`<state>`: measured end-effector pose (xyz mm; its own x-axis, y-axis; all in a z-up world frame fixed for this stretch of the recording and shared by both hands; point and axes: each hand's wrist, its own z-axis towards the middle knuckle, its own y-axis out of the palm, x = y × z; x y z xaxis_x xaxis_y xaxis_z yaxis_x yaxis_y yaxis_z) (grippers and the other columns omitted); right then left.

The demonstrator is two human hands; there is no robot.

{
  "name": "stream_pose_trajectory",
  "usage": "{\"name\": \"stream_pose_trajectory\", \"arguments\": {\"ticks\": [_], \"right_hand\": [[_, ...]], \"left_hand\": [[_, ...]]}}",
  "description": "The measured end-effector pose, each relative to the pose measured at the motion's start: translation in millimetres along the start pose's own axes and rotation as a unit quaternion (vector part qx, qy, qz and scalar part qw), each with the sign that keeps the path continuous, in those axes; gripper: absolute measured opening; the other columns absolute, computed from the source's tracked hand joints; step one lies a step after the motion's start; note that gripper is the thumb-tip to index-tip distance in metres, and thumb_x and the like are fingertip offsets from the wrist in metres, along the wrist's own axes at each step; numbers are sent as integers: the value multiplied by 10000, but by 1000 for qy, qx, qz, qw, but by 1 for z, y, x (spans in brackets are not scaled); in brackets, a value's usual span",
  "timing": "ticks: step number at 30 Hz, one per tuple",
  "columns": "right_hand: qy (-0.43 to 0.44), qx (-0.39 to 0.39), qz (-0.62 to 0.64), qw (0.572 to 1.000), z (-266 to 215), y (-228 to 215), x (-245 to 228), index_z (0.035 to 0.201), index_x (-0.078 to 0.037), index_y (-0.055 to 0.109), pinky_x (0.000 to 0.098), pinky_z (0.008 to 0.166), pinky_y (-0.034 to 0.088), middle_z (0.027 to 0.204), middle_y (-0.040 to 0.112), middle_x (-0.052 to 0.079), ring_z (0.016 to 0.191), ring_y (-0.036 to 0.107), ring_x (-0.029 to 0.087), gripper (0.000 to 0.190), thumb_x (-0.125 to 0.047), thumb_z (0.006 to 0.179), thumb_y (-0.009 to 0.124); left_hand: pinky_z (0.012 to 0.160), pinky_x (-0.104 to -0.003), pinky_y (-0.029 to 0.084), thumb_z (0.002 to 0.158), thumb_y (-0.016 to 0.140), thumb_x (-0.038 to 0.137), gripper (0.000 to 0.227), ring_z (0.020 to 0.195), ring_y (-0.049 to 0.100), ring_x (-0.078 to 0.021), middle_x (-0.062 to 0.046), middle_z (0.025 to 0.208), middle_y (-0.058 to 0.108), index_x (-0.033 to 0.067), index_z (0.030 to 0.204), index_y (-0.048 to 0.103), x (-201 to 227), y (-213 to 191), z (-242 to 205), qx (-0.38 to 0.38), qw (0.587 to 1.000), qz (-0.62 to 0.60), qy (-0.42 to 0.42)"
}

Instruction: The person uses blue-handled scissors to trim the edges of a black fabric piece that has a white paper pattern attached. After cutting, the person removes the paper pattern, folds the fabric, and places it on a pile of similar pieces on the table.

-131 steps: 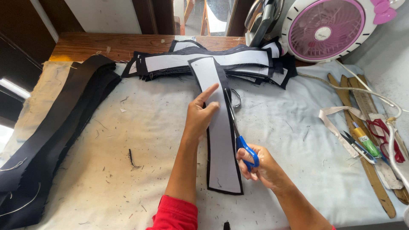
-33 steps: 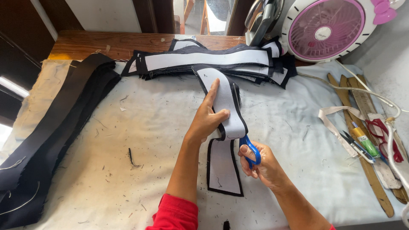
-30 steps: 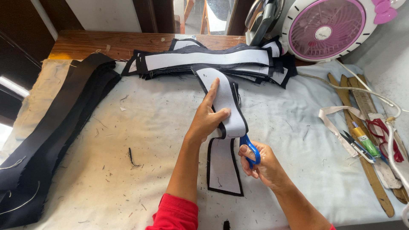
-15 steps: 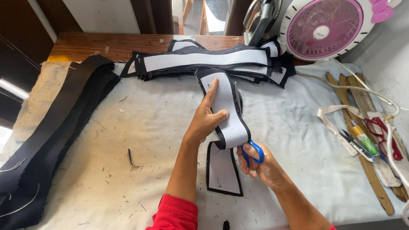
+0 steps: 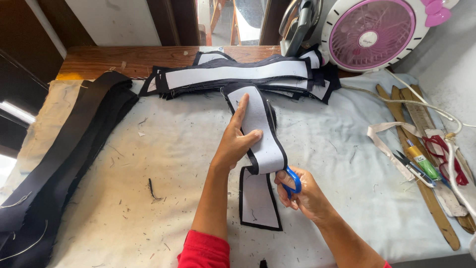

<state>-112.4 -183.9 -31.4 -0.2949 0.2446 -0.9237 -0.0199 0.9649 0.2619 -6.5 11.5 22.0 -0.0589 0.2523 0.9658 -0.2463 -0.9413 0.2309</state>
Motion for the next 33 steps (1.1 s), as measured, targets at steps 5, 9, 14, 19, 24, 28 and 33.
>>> {"name": "stream_pose_trajectory", "arguments": {"ticks": [5, 9, 14, 19, 24, 28, 33], "right_hand": [[2, 9, 4, 1000, -2, 4, -3, 814, 62, 645, 224, 213, 366, 436, 495, 179, 302, 526, 239, 323, -218, 957, 717], [0, 12, -3, 1000, -1, 2, -2, 803, 72, 652, 228, 194, 359, 429, 506, 204, 286, 524, 245, 304, -183, 949, 730], [10, -28, 2, 1000, 0, 2, -3, 867, 57, 675, 241, 247, 422, 484, 551, 193, 362, 583, 249, 387, -322, 939, 691], [-1, -32, 7, 999, 3, -5, 2, 923, 68, 675, 264, 266, 446, 519, 549, 187, 413, 595, 254, 520, -448, 952, 624], [-14, -21, 14, 1000, 3, -2, 1, 913, 69, 640, 269, 270, 439, 512, 523, 172, 401, 584, 257, 466, -387, 995, 594], [-14, -5, 20, 1000, 2, -1, 2, 906, 59, 640, 268, 263, 429, 518, 517, 163, 393, 577, 252, 454, -386, 990, 616], [-10, 15, 13, 1000, 0, 1, -1, 872, 46, 646, 263, 254, 418, 491, 526, 163, 364, 567, 249, 402, -342, 974, 662]], "left_hand": [[1176, -546, 308, 805, 687, -11, 908, 1511, 191, -490, -315, 1661, 165, 163, 1613, 313, -1, 0, 0, 7, 1000, -13, 8], [1030, -449, 520, 909, 701, 110, 618, 1368, 495, -384, -268, 1583, 397, 149, 1502, 531, -25, -7, 9, 75, 996, -47, 2], [926, -411, 586, 844, 622, -28, 735, 1233, 584, -371, -302, 1542, 432, 175, 1534, 474, -22, -6, 4, 40, 998, -49, 21], [1086, -503, 450, 787, 677, -17, 885, 1432, 393, -447, -302, 1638, 266, 169, 1596, 369, -11, 9, -5, -13, 999, -34, 10], [1122, -476, 420, 801, 681, -5, 899, 1440, 384, -405, -268, 1656, 247, 177, 1610, 335, -11, 9, -2, -15, 999, -35, -7], [1106, -468, 443, 805, 686, -5, 897, 1415, 414, -381, -254, 1654, 261, 182, 1610, 337, -12, 8, -1, -17, 999, -31, -5], [1034, -454, 508, 819, 682, -9, 901, 1347, 467, -368, -252, 1608, 324, 191, 1618, 316, -14, 6, 1, -21, 999, -26, 12]]}}
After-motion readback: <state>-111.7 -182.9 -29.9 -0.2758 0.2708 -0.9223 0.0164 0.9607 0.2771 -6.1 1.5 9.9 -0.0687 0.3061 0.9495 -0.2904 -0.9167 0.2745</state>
